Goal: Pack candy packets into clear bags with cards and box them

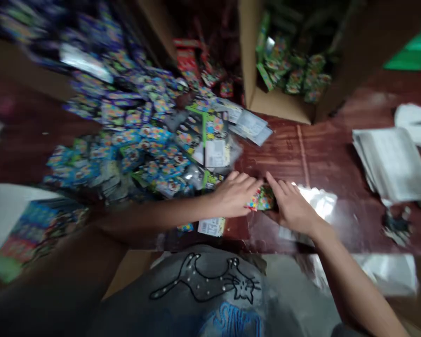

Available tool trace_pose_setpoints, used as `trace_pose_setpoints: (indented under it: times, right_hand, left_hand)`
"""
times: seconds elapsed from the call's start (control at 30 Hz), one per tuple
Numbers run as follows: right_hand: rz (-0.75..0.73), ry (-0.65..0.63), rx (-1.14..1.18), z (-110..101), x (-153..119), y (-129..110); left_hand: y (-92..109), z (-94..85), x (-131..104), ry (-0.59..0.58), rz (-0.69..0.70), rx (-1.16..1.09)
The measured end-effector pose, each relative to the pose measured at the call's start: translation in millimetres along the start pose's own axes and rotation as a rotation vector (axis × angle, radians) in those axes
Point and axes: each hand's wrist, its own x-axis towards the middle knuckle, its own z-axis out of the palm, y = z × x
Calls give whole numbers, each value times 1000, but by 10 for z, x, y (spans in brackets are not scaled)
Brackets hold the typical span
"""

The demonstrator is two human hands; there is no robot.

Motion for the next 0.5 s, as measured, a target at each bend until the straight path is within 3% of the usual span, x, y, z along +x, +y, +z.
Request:
trace_pose_setpoints:
  times: [0.13,0.23,0.3,0.37,0.43,0.5]
  right_hand:
    - [-50,-6,-173,29,59,43]
    - [-88,23,-198,-102,166,110]
    - [-101,61,-172,-292,358,82]
    - [-119,119,-157,-501,723,-22]
    - [-187,166,-144,-655,1277,-172]
    - [-284,136,-90,-714,1976,-322]
  left_hand:
    - [53,-59,-95,117,29,41]
    - [-192,-385,-278,179,24,77]
    - [-593,-697,-444,220,-94,130]
    - [-1180,-980,-570,282,-367,217]
    - [-1835,-1159,-615,319,-627,259]
    - [-2399,-1222,-597,278,-781,304]
